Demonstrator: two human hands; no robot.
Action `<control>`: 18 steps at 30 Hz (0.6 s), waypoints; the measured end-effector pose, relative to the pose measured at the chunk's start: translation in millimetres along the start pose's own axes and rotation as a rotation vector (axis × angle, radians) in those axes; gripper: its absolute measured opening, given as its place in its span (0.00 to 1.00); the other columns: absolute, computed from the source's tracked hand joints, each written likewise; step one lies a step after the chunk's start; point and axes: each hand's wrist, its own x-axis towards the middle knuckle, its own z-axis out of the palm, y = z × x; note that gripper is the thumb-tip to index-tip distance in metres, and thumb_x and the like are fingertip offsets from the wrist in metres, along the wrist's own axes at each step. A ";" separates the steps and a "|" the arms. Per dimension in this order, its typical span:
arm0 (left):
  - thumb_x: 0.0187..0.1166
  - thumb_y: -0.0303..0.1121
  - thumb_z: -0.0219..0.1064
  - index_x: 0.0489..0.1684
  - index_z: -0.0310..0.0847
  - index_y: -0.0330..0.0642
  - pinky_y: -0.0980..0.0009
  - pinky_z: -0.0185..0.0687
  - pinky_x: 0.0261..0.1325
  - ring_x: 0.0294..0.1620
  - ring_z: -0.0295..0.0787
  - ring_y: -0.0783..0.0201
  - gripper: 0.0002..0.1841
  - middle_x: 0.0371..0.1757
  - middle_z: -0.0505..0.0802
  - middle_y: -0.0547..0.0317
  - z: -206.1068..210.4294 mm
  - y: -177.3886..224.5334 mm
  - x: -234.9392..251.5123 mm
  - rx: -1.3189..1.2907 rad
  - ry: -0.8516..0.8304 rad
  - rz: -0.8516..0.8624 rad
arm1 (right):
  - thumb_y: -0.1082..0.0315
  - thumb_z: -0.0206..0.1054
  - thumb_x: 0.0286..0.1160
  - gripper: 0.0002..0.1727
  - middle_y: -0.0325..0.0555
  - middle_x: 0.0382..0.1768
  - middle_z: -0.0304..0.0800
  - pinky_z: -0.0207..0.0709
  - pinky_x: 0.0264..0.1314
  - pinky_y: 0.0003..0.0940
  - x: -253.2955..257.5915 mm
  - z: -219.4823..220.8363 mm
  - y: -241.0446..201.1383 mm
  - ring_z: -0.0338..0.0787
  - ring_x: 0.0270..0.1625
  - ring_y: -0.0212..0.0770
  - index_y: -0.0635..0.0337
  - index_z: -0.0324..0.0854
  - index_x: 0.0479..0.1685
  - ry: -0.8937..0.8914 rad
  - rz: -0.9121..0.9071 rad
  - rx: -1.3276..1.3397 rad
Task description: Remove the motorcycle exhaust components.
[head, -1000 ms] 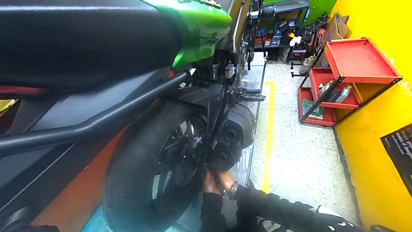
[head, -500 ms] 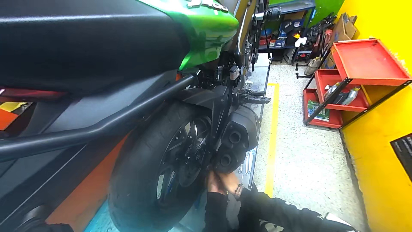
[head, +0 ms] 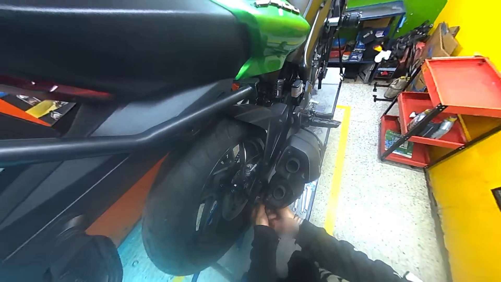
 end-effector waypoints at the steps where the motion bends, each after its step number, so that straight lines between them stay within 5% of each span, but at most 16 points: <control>1: 0.92 0.44 0.53 0.42 0.77 0.35 0.63 0.76 0.18 0.14 0.74 0.62 0.19 0.20 0.81 0.53 0.4 -3.4 3.9 0.021 0.035 0.058 | 0.55 0.48 0.94 0.20 0.36 0.16 0.69 0.65 0.17 0.26 4.4 -1.9 5.7 0.68 0.14 0.30 0.55 0.75 0.34 0.084 -0.075 -0.190; 4: 0.93 0.36 0.54 0.66 0.76 0.24 0.48 0.82 0.58 0.51 0.84 0.48 0.20 0.56 0.87 0.33 -5.6 -7.8 12.7 0.052 0.022 0.176 | 0.46 0.53 0.89 0.27 0.55 0.46 0.90 0.83 0.52 0.49 18.8 -12.2 24.1 0.90 0.46 0.47 0.62 0.85 0.59 0.169 -0.275 -0.579; 7: 0.95 0.48 0.41 0.71 0.71 0.33 0.51 0.83 0.58 0.55 0.85 0.54 0.27 0.59 0.87 0.43 -10.2 -11.9 9.1 -0.134 -0.197 0.071 | 0.49 0.54 0.90 0.28 0.62 0.60 0.89 0.75 0.74 0.55 7.6 -12.5 18.1 0.88 0.65 0.54 0.65 0.83 0.65 0.173 -0.305 -0.621; 11: 0.86 0.68 0.41 0.74 0.73 0.49 0.53 0.88 0.57 0.57 0.91 0.60 0.36 0.59 0.92 0.55 -39.2 -43.0 48.7 -0.312 -0.545 0.059 | 0.48 0.52 0.90 0.26 0.55 0.44 0.88 0.82 0.50 0.48 14.2 -19.8 22.5 0.87 0.42 0.45 0.63 0.81 0.63 0.067 -0.295 -0.510; 14: 0.92 0.59 0.37 0.58 0.79 0.44 0.59 0.90 0.40 0.36 0.91 0.62 0.31 0.38 0.93 0.57 -27.3 -42.5 32.2 -0.309 -0.337 0.069 | 0.47 0.55 0.89 0.25 0.47 0.35 0.83 0.79 0.38 0.40 21.5 -44.0 20.1 0.81 0.32 0.39 0.61 0.82 0.56 -0.127 -0.223 -0.564; 16: 0.95 0.46 0.34 0.59 0.73 0.40 0.60 0.89 0.45 0.39 0.89 0.63 0.23 0.40 0.91 0.57 -5.9 -26.8 4.2 -0.328 -0.159 0.102 | 0.45 0.55 0.89 0.28 0.48 0.34 0.85 0.80 0.35 0.41 18.8 -82.1 10.6 0.83 0.30 0.40 0.65 0.83 0.54 -0.352 -0.128 -0.697; 18: 0.95 0.37 0.34 0.66 0.67 0.38 0.59 0.87 0.56 0.51 0.88 0.62 0.19 0.51 0.89 0.54 14.6 -15.7 -15.5 -0.326 -0.001 0.182 | 0.47 0.58 0.89 0.29 0.57 0.40 0.88 0.82 0.43 0.53 26.9 -135.7 10.0 0.87 0.37 0.51 0.69 0.83 0.57 -0.483 0.004 -0.924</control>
